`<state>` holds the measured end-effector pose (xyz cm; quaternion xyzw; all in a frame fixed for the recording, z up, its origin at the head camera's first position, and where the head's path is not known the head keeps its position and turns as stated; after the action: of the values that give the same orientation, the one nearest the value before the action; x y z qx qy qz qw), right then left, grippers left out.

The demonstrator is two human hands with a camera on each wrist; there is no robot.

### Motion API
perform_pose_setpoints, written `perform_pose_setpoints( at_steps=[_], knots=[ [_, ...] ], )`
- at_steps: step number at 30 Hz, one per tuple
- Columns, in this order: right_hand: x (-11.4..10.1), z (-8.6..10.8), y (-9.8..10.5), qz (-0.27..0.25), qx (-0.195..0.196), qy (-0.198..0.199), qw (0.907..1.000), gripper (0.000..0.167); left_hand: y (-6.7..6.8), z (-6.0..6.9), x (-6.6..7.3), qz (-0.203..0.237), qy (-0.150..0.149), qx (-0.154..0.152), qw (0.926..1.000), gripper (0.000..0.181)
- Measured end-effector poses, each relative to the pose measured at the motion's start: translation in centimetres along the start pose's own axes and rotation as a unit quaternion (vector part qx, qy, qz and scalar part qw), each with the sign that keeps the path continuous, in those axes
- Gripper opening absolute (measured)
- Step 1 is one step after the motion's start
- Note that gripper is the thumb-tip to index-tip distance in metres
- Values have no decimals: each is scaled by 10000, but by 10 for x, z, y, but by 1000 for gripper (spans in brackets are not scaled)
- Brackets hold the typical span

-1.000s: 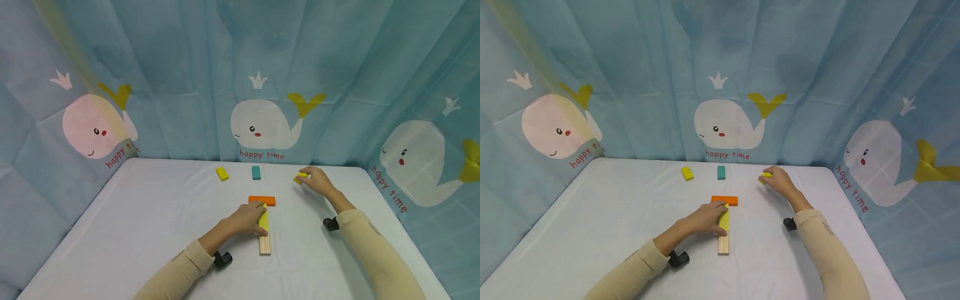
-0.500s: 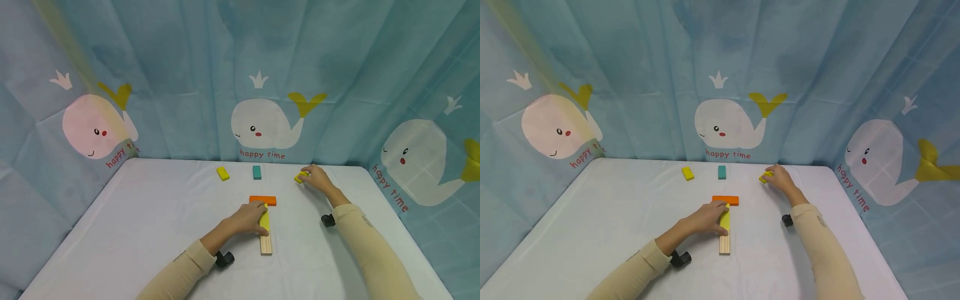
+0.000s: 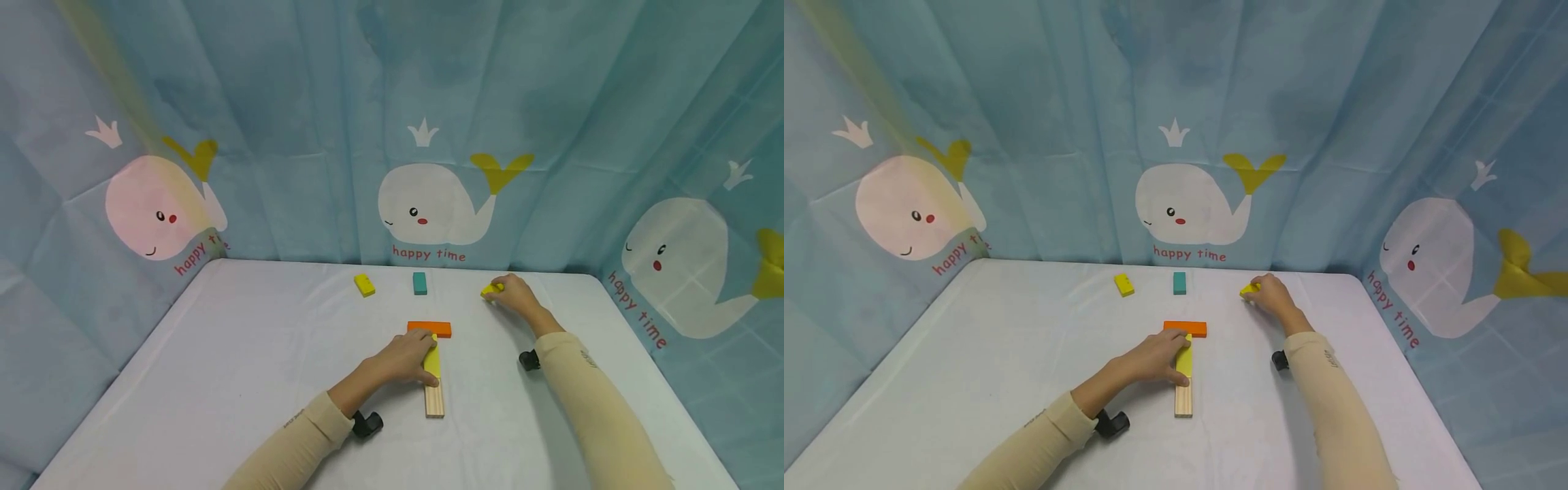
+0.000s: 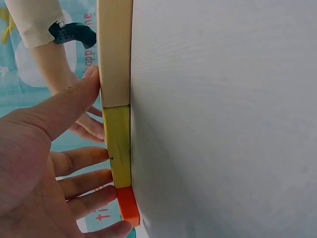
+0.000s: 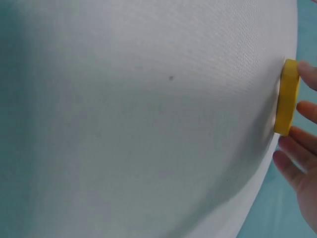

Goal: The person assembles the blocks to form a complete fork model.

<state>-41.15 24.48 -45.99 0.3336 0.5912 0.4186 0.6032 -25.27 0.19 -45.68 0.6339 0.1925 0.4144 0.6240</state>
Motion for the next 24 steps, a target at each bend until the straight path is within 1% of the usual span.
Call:
perform_pose_setpoints(
  at_steps=[5,11,16,21,24],
  knots=[
    [4,0,-2,43,-114,-242,9996,51,-2,-1,1,25,-41,-17,10000,76],
    [2,-2,-1,113,-188,-284,9994,51,-4,-2,-1,10,-35,1,10000,76],
    [-1,-4,-1,173,-179,-328,9992,52,-2,-1,-3,38,19,16,10000,76],
    [-3,-2,0,118,-171,-384,9990,51,0,0,-3,139,-15,27,9999,74],
    [-2,0,0,68,-196,-441,9988,51,-2,0,-2,184,-40,-10,9998,75]
  ],
)
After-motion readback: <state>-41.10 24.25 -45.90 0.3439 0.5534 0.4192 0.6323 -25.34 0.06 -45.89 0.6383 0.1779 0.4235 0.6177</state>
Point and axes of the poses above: each hand's wrist, its own z-axis away from the middle knuckle, its own y-axis out of the back of the hand, x = y × z, the point moved 5 cm from there along -z, towards the middle knuckle, and after that the axes turned 7 degrees about -y, right-handed, at the moved point
